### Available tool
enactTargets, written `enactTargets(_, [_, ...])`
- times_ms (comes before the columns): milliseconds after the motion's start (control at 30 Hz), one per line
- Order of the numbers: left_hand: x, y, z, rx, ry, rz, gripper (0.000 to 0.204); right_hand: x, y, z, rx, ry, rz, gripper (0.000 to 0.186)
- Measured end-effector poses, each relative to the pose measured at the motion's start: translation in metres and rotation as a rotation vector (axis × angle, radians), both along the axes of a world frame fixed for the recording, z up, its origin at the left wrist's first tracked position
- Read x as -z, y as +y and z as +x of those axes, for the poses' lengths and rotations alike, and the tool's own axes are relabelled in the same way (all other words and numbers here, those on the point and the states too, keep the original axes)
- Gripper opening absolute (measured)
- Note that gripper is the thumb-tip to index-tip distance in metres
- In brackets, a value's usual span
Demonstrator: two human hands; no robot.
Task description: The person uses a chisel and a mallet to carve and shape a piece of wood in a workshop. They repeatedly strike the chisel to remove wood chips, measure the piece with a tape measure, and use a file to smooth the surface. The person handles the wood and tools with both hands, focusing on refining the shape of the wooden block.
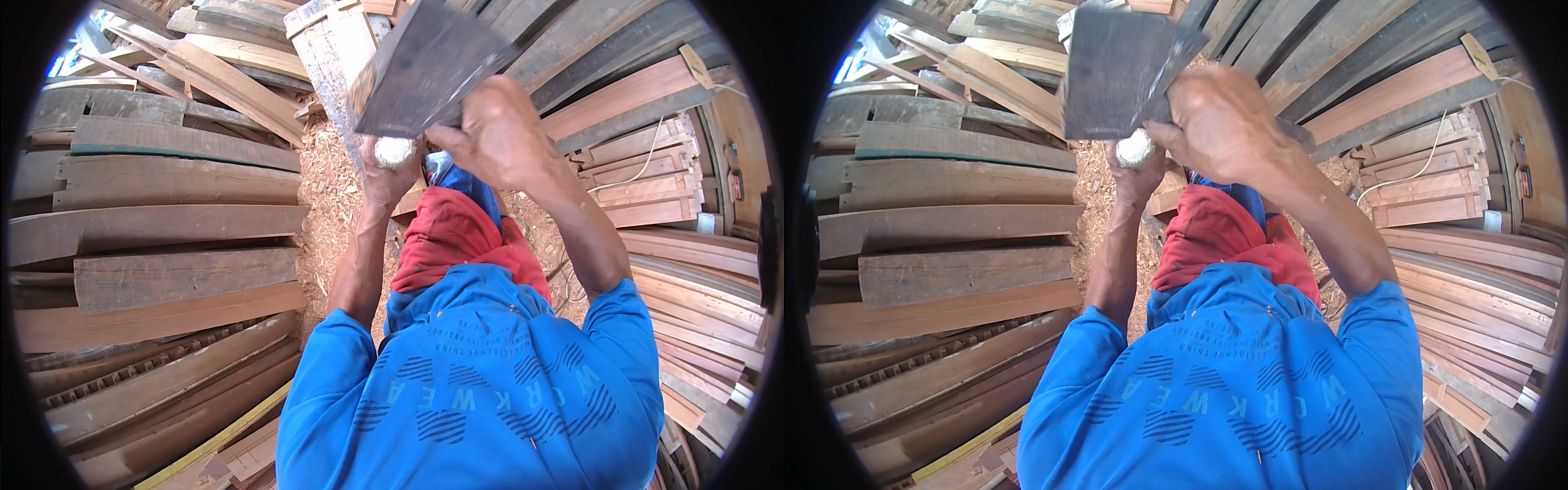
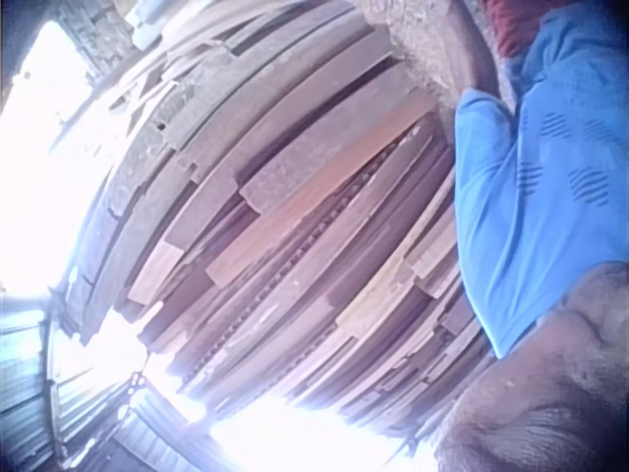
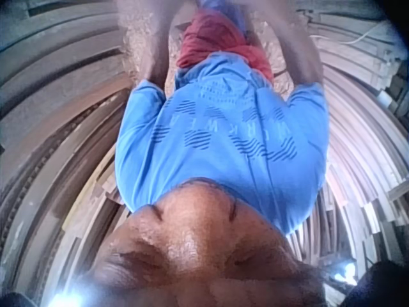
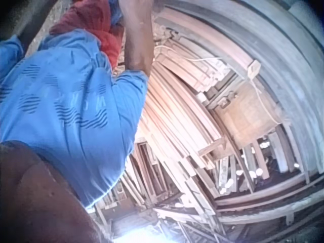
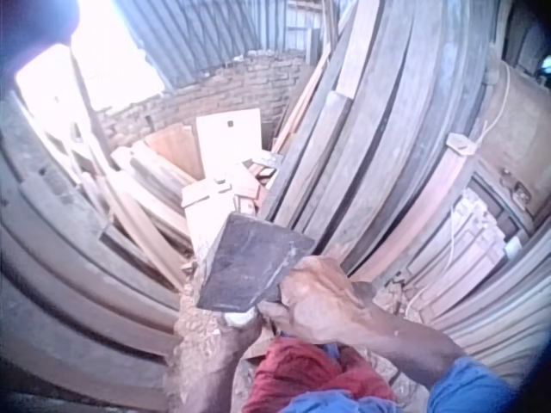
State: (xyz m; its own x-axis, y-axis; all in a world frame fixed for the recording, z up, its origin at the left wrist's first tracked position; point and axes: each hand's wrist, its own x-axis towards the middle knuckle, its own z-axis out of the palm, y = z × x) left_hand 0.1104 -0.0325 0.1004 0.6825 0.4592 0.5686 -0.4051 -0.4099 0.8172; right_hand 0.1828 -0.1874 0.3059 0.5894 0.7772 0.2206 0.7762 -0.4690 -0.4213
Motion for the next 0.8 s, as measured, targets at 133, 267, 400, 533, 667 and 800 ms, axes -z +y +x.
enactTargets(133, [-0.018,-0.011,-0.007,0.064,-0.018,-0.026,0.035,0.033,0.002,0.004,-0.039,-0.127,-0.207,0.030])
enactTargets(267, [-0.019,-0.014,-0.007,0.004,-0.079,-0.018,0.024,-0.005,0.005,0.001,-0.010,-0.124,-0.061,0.031])
enactTargets(400, [-0.031,-0.009,-0.005,-0.033,0.049,0.016,0.021,-0.031,0.003,0.010,0.008,0.014,0.207,0.033])
enactTargets(533, [-0.034,-0.010,-0.005,-0.053,0.091,-0.036,0.020,-0.041,-0.001,0.010,0.028,0.023,0.224,0.025])
enactTargets(667, [-0.021,-0.014,-0.005,-0.102,-0.147,0.069,0.025,-0.026,-0.004,0.005,-0.043,-0.052,0.123,0.032])
enactTargets(800, [0.028,-0.009,-0.009,-0.138,-0.205,0.137,0.051,-0.005,0.000,-0.004,-0.049,-0.055,0.092,0.029])
